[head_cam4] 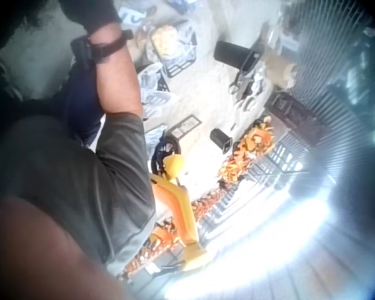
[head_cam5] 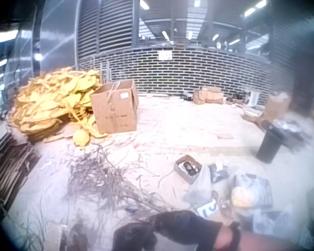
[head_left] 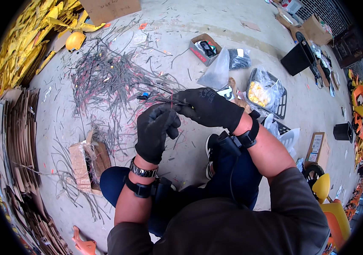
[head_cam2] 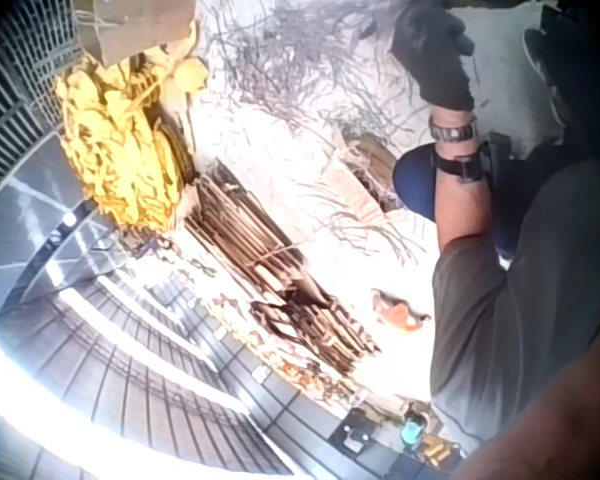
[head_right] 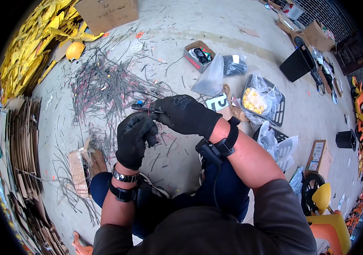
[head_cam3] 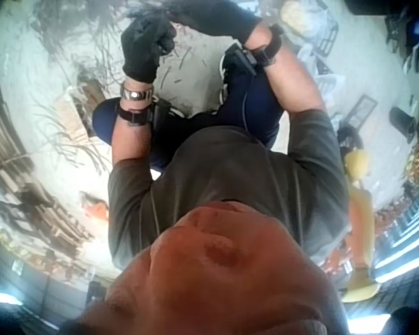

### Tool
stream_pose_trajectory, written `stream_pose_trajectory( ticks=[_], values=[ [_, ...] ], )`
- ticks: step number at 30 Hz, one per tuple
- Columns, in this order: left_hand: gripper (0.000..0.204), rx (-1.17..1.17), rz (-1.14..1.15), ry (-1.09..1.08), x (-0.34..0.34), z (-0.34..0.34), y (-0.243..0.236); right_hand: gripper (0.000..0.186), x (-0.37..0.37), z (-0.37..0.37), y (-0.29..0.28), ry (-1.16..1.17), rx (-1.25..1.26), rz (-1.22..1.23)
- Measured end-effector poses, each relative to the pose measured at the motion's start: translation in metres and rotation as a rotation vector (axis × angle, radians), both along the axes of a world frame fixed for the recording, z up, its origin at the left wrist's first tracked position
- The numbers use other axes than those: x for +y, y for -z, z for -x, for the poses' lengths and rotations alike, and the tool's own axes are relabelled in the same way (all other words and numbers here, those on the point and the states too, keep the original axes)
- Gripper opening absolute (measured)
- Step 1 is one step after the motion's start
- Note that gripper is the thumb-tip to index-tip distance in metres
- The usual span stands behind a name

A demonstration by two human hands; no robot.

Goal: The person strips wire insulation and crimps connectors onto multiple wires using a crimping tool while kneeling on the floor.

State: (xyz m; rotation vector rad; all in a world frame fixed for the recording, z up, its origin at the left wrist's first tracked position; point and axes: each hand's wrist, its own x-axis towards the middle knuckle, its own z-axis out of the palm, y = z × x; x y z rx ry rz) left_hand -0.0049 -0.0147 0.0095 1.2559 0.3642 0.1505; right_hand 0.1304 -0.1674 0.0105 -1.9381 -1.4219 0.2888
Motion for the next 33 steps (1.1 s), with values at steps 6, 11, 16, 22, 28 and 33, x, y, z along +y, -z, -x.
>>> stream_pose_trajectory(
  ticks=[6, 11, 16, 22, 28, 33],
  values=[
    [0.024, 0.039, -0.006, 0.007, -0.001, -0.002, 0.0, 0.025, -0.002, -0.001, -0.001, 0.024, -0.068, 0.059],
    [0.023, -0.015, -0.103, 0.0, -0.003, -0.002, 0.001, 0.022, -0.001, 0.002, -0.006, 0.049, -0.151, 0.11],
    [0.023, -0.054, -0.139, -0.021, -0.004, -0.001, 0.005, 0.023, 0.001, 0.004, -0.008, 0.074, -0.174, 0.089],
    [0.021, -0.133, -0.332, -0.003, -0.006, 0.0, 0.003, 0.022, -0.001, -0.001, 0.004, 0.067, -0.162, 0.021],
    [0.014, -0.199, -0.314, -0.116, -0.016, 0.002, 0.012, 0.025, 0.001, -0.002, -0.008, 0.038, -0.097, 0.077],
    [0.006, -0.384, -0.618, -0.095, -0.013, 0.006, 0.015, 0.024, 0.001, 0.002, -0.01, 0.015, 0.015, 0.033]
  ],
)
